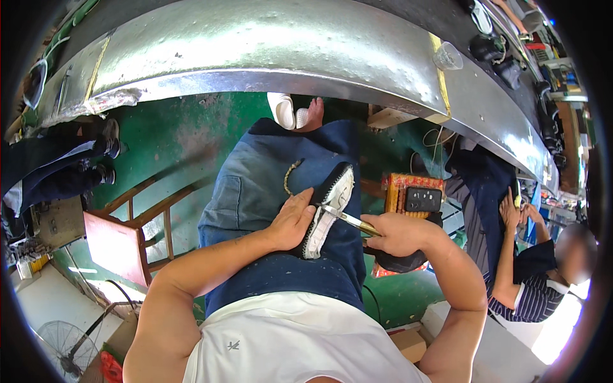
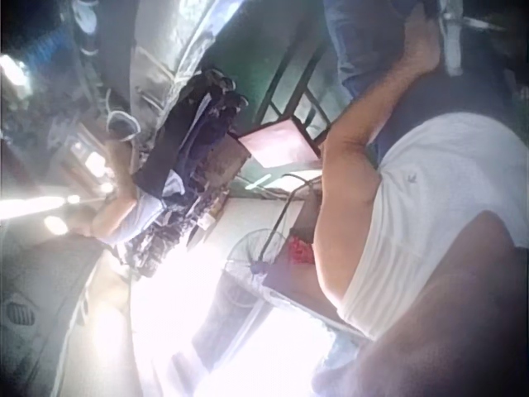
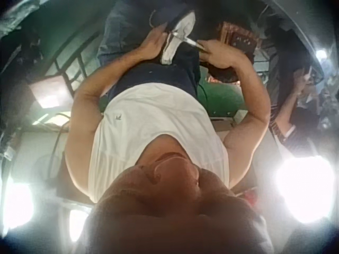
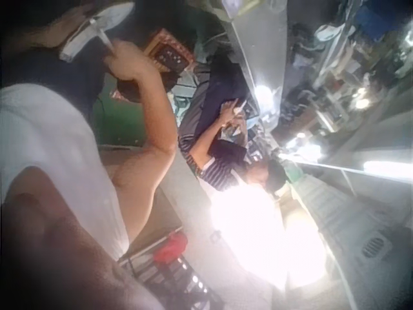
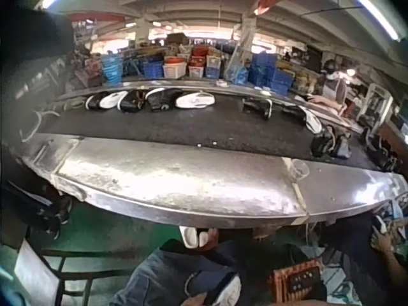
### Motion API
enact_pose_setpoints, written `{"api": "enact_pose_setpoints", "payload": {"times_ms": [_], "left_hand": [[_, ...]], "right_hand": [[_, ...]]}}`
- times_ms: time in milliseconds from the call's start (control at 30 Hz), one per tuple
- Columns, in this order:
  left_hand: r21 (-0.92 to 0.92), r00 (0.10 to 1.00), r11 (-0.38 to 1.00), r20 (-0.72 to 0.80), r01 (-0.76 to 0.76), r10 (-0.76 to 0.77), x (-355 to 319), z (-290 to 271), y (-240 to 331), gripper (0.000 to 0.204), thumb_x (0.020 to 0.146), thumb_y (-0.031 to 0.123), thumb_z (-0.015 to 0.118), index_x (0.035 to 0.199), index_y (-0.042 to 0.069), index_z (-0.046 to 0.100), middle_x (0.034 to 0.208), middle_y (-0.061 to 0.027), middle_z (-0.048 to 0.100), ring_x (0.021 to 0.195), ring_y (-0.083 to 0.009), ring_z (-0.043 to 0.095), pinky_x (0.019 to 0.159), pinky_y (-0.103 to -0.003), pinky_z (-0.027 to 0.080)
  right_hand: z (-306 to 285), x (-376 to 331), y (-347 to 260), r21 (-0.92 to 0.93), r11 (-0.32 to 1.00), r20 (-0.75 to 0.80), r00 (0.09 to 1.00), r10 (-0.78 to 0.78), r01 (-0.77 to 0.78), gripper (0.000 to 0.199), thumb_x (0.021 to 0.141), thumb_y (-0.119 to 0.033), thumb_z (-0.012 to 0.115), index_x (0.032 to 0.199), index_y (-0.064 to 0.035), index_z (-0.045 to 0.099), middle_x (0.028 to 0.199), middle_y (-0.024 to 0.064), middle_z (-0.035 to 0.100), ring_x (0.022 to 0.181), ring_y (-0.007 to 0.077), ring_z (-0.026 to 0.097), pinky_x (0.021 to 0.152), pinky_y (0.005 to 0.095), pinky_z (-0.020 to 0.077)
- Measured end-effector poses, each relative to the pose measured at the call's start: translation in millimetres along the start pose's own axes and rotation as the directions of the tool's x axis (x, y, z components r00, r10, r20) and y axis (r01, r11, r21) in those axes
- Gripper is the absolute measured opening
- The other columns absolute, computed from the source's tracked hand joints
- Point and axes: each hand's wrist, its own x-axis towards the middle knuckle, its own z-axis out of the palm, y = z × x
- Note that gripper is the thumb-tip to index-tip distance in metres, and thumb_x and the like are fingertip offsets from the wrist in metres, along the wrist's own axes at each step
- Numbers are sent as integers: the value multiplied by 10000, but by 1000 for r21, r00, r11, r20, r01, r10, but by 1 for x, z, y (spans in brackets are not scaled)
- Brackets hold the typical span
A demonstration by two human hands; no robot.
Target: Trimming and pulling excess material from shoe soles using pliers at a production line station.
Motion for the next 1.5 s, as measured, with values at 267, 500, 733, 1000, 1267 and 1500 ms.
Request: {"api": "enact_pose_setpoints", "payload": {"times_ms": [267, 500, 733, 1000, 1267, 1500], "left_hand": [[-77, 994, 997, 111, -13, 21, -2, -11, -16, 680, 1098, 390, 272, 1575, -86, 180, 1601, -291, 284, 1504, -420, 259, 1250, -472, 156], [-546, 995, 835, 104, 63, -7, 7, -14, -31, 774, 1038, 399, 499, 1618, -1, 177, 1594, -236, 348, 1486, -356, 319, 1228, -414, 224], [-183, 1000, 983, 21, 23, -20, 18, -8, -13, 889, 965, 429, 637, 1638, 75, 176, 1531, -242, 436, 1422, -383, 408, 1195, -442, 265], [-19, 993, 996, -78, 85, -86, 16, -1, 12, 858, 950, 312, 649, 1631, 66, 189, 1462, -249, 487, 1377, -392, 449, 1174, -440, 294], [7, 993, 998, -105, -57, 57, 15, -7, 16, 758, 987, 217, 569, 1617, 34, 188, 1541, -302, 393, 1414, -452, 415, 1169, -439, 356], [321, 989, 937, 7, -139, 145, 17, -15, 24, 667, 999, 185, 516, 1617, 222, 265, 1548, -275, 368, 1270, -472, 543, 1026, -471, 504]], "right_hand": [[3, 20, -28, -177, 978, -31, 994, 105, -109, 330, 971, -251, 619, 1114, 47, 607, 941, 280, 683, 930, 475, 653, 839, 526, 514], [115, 71, 11, 267, 963, -451, 887, 101, 26, 290, 961, -265, 657, 1065, 2, 612, 879, 252, 692, 859, 464, 677, 766, 527, 527], [124, 63, 25, 726, 685, -269, 943, 198, 63, 333, 977, -231, 646, 1224, -8, 626, 880, 217, 702, 834, 407, 701, 788, 467, 544], [62, 52, 40, 388, 910, -400, 916, 26, 144, 289, 996, -212, 636, 1147, 31, 597, 875, 115, 671, 766, 158, 683, 631, 338, 531], [76, 68, 25, 878, 474, -151, 980, 129, 73, 269, 1062, -269, 552, 970, -23, 615, 735, 44, 639, 676, 127, 627, 589, 300, 494], [140, 106, 23, 901, 208, -413, 898, 149, 380, 280, 1056, -303, 571, 932, -52, 571, 777, 45, 612, 678, 139, 595, 539, 275, 447]]}}
